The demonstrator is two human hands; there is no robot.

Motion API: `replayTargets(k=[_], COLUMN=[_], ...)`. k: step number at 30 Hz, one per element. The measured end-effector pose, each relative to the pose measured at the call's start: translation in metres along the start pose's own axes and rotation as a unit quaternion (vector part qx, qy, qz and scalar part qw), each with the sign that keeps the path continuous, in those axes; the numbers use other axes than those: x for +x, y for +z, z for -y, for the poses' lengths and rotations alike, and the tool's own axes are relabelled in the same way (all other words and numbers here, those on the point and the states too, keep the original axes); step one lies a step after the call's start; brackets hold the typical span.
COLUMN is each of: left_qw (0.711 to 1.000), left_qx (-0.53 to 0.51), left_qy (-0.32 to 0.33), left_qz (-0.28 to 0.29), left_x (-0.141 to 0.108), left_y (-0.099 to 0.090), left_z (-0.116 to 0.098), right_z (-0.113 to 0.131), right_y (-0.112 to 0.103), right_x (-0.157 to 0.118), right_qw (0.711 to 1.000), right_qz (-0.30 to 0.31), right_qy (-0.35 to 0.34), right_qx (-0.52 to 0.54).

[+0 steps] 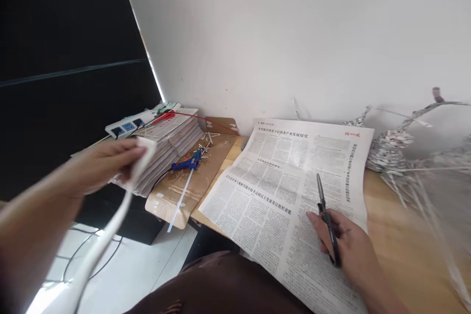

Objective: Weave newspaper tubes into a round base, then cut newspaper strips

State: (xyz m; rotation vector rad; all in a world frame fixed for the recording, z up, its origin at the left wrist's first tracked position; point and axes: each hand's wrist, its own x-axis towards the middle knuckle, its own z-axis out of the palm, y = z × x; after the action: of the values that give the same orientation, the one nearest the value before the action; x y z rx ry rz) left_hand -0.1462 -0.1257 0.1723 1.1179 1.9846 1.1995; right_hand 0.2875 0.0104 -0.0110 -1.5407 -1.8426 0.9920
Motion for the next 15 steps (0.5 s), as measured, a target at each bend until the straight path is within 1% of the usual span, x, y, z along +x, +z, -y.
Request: replayTargets(k=[1, 2, 4, 6, 7, 8, 10, 13, 15], left_qw=[0.998, 0.998, 0.996, 0.996, 0.995, 0.996, 0.996, 0.996, 0.995], left_qx=[0.024, 0.006, -0.030, -0.033, -0.021, -0.005, 0.009, 0.019, 0.025], left_qy=[0.002, -0.005, -0.037, -0.062, -0.076, -0.082, -0.083, -0.080, -0.077], left_qz=[0.051, 0.064, 0.078, 0.055, 0.053, 0.039, 0.016, -0.023, -0.051], left_x=[0.020, 0.041, 0.081, 0.119, 0.136, 0.151, 0.179, 0.216, 0.237], left_y=[0.023, 0.045, 0.085, 0.116, 0.129, 0.140, 0.159, 0.181, 0.192], left_z=[0.010, 0.021, 0.046, 0.067, 0.075, 0.081, 0.088, 0.090, 0.091], right_z=[-0.002, -0.005, -0.010, -0.013, -0.013, -0.014, -0.015, -0.018, -0.020], right_y=[0.000, 0.000, 0.000, 0.001, 0.001, 0.002, 0.003, 0.004, 0.005], right_x=[0.001, 0.002, 0.005, 0.006, 0.006, 0.006, 0.006, 0.006, 0.006], right_qw=[1.000, 1.000, 1.000, 1.000, 0.999, 0.999, 0.999, 0.999, 0.999], right_qz=[0.008, 0.013, 0.017, 0.018, 0.017, 0.017, 0.018, 0.019, 0.017], right_qy=[-0.006, -0.009, -0.003, 0.008, 0.016, 0.024, 0.038, 0.043, 0.045], right_qx=[0.002, 0.004, 0.011, 0.022, 0.026, 0.027, 0.021, -0.001, -0.012])
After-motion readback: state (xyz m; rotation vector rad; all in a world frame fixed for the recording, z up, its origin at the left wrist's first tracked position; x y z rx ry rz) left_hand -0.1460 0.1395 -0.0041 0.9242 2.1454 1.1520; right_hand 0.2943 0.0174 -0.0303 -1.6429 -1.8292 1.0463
